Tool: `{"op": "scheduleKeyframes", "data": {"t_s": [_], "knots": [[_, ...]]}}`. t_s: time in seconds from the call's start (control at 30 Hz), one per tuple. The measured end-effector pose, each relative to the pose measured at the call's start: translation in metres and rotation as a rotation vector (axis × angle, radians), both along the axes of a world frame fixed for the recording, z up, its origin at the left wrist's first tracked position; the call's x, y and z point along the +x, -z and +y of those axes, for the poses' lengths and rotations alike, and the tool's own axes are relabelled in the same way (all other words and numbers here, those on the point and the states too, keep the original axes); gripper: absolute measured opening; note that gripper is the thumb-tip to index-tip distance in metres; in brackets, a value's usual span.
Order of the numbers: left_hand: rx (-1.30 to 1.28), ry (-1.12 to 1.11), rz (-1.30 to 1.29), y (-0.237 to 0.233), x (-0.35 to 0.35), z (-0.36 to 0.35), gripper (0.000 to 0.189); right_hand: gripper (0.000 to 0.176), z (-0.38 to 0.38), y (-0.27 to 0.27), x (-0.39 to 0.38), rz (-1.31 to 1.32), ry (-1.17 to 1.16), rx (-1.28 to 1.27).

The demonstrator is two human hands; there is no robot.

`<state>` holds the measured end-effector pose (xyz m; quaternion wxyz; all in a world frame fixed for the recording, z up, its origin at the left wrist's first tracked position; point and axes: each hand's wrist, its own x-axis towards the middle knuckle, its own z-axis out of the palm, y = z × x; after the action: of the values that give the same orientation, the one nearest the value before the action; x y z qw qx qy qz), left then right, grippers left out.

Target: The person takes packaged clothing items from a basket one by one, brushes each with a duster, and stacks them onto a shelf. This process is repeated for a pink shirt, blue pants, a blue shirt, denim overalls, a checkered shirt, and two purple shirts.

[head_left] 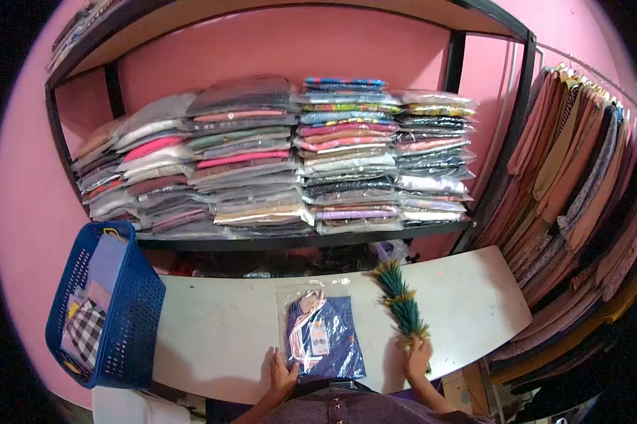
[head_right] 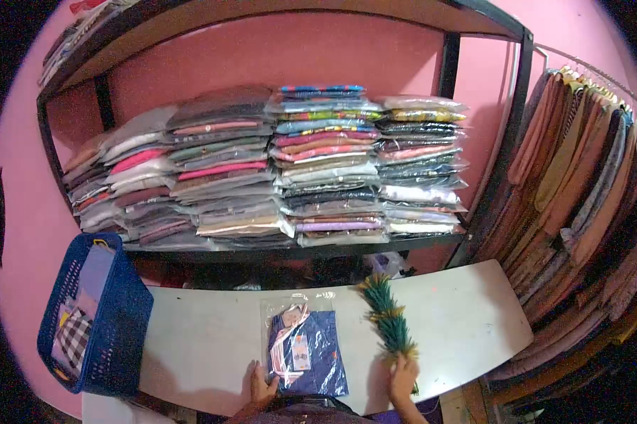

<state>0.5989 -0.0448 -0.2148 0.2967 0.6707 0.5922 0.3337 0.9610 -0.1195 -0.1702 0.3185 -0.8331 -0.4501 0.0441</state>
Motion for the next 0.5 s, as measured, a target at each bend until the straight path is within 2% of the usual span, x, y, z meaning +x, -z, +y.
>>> {"op": "scheduleKeyframes", "data": {"t_s": [0.03,0.07,0.1,0.17,0.23,0.27,0.3,0.37,0.4,0.47,0.5], "knots": [[-0.085,-0.047,-0.133,0.009,-0.001,0.005,0.079,0.044,0.005,0.008,-0.008,0.454,0.003,0.057],[-0.058,-0.130,-0.089,0.012,0.002,0.009,0.065,0.047,0.003,0.016,-0.024,0.370,-0.230,0.057],[-0.051,-0.129,-0.089,0.000,0.004,0.011,0.065,0.050,0.000,0.024,-0.042,0.280,-0.462,0.056],[-0.179,-0.058,0.098,-0.038,0.008,0.015,0.047,0.059,0.008,0.040,-0.069,0.450,-0.486,0.031],[-0.201,-0.042,0.086,-0.026,0.003,0.023,0.042,0.064,0.013,-0.003,-0.092,0.593,-0.444,-0.092],[-0.232,-0.024,0.073,-0.021,0.001,0.026,0.037,0.066,0.021,0.008,-0.092,0.513,-0.401,-0.211],[-0.223,-0.026,0.074,-0.018,-0.001,0.028,0.037,0.066,0.028,0.019,-0.091,0.512,-0.404,-0.202],[-0.401,-0.076,0.010,-0.012,-0.002,0.035,0.042,0.063,0.042,0.036,-0.088,0.973,-0.327,-0.251],[-0.392,-0.077,0.006,0.001,-0.002,0.040,0.042,0.063,0.046,0.042,-0.087,0.968,-0.333,-0.244],[-0.400,-0.016,-0.443,0.017,0.000,0.047,0.048,0.053,0.053,0.043,-0.090,1.070,-0.349,-0.244],[-0.392,-0.021,-0.448,0.020,0.002,0.049,0.048,0.053,0.055,0.038,-0.092,1.065,-0.357,-0.243]]}}
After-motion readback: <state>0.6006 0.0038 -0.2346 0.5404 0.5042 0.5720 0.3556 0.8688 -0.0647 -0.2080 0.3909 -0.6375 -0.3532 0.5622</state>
